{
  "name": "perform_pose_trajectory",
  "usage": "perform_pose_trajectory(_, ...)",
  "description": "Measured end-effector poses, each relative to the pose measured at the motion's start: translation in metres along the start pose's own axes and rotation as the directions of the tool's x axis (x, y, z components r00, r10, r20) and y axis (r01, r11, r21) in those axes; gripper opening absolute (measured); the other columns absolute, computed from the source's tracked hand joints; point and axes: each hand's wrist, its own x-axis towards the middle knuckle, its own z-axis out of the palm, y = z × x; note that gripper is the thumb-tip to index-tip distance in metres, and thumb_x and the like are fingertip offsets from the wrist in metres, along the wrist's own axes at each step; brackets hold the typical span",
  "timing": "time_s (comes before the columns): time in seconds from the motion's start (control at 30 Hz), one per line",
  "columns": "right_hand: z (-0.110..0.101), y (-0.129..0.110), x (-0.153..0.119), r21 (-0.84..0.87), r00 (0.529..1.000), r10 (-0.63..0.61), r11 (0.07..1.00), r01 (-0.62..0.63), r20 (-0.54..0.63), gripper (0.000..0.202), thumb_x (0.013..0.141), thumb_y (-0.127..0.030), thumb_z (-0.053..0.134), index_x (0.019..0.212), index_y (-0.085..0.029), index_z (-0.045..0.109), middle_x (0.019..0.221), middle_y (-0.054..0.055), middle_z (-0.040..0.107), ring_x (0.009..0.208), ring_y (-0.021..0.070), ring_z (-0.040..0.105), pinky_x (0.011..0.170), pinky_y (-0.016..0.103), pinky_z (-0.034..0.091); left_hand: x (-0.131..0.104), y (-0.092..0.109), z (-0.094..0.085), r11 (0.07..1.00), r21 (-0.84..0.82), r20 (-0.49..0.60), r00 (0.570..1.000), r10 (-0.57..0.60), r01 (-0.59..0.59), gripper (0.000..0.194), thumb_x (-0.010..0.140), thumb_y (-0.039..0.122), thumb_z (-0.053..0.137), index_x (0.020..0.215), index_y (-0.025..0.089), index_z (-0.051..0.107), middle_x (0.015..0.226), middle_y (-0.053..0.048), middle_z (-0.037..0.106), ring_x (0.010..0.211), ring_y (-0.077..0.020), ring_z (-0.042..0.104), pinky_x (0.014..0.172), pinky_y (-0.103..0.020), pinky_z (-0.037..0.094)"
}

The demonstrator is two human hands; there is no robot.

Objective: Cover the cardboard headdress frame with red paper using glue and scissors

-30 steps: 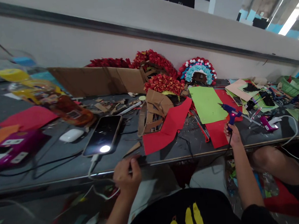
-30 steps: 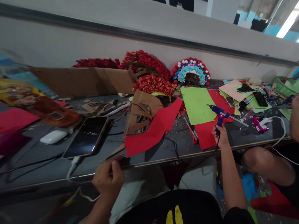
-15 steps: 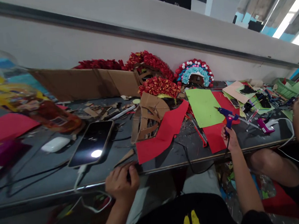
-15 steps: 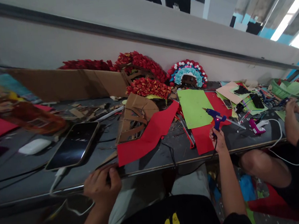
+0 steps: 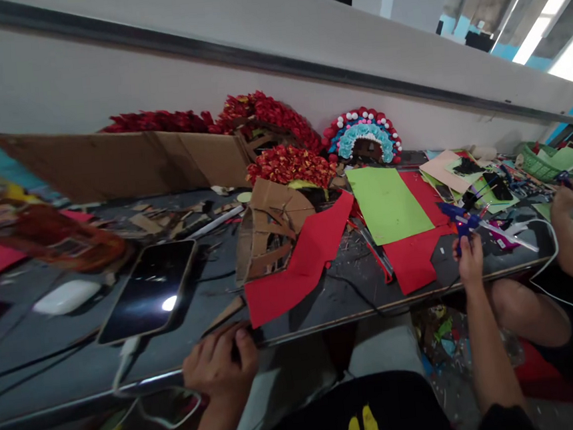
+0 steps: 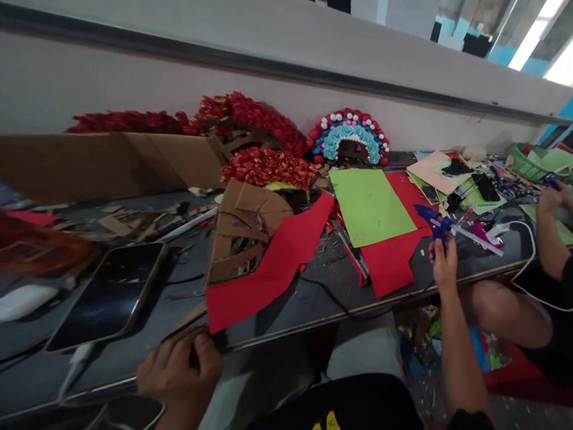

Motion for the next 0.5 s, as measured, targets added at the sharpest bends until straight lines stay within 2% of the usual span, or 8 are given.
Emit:
perform_pose_trajectory(0.07, -0.023, -0.007, 0.012, -0.276, 0.996, -0.094, 0.957, 0.091, 0.001, 0.042, 0.080, -0.061, 0.048, 0.094, -0.021, 0.052, 0.064, -0.003, 0.054, 0.051, 0.0117, 0.048, 0.048, 0.024, 0.038, -0.002, -0.001, 0.000, 1.000, -0.016, 0.012, 1.000, -0.002, 0.002, 0.012, 0.080, 0.015, 0.050, 0.074, 0.018, 0.059, 0.064, -0.007, 0.065, 0.058, -0.0193, 0.055, 0.056, -0.029, 0.038)
perform_pose_trajectory(0.13, -0.041, -0.012, 0.024, -0.527, 0.986, -0.159, 0.834, 0.161, 0.050, 0.048, 0.084, -0.062, 0.039, 0.097, -0.019, 0.054, 0.067, 0.002, 0.058, 0.060, 0.0173, 0.054, 0.059, 0.031, 0.043, -0.005, -0.002, -0.001, 1.000, -0.021, 0.024, 1.000, -0.007, 0.008, 0.012, 0.079, 0.015, 0.050, 0.074, 0.017, 0.060, 0.065, -0.008, 0.065, 0.059, -0.0197, 0.055, 0.057, -0.030, 0.038)
perform_pose_trajectory(0.2, -0.051, -0.014, 0.033, -0.695, 0.976, -0.188, 0.687, 0.211, 0.110, 0.055, 0.086, -0.062, 0.032, 0.103, -0.016, 0.056, 0.079, 0.009, 0.064, 0.074, 0.0235, 0.059, 0.070, 0.037, 0.044, -0.007, -0.003, 0.000, 1.000, -0.012, 0.024, 1.000, -0.009, 0.009, 0.012, 0.079, 0.016, 0.050, 0.074, 0.017, 0.061, 0.065, -0.008, 0.065, 0.059, -0.0200, 0.055, 0.058, -0.030, 0.038)
perform_pose_trajectory(0.3, -0.055, -0.011, 0.041, -0.802, 0.972, -0.154, 0.550, 0.233, 0.177, 0.062, 0.087, -0.062, 0.024, 0.111, -0.013, 0.056, 0.097, 0.017, 0.066, 0.090, 0.0296, 0.061, 0.078, 0.041, 0.043, -0.011, -0.004, 0.000, 1.000, -0.007, 0.023, 1.000, -0.018, 0.018, 0.012, 0.079, 0.016, 0.051, 0.074, 0.016, 0.062, 0.064, -0.008, 0.065, 0.059, -0.0197, 0.055, 0.058, -0.030, 0.037)
perform_pose_trajectory(0.5, -0.051, 0.003, 0.045, -0.853, 0.982, -0.089, 0.486, 0.190, 0.168, 0.069, 0.088, -0.061, 0.018, 0.115, -0.011, 0.055, 0.099, 0.020, 0.066, 0.092, 0.0323, 0.062, 0.079, 0.042, 0.044, -0.016, -0.007, 0.000, 0.996, -0.033, 0.089, 0.992, -0.085, 0.089, 0.012, 0.078, 0.016, 0.051, 0.074, 0.016, 0.063, 0.068, -0.009, 0.066, 0.062, -0.0209, 0.057, 0.060, -0.032, 0.038)
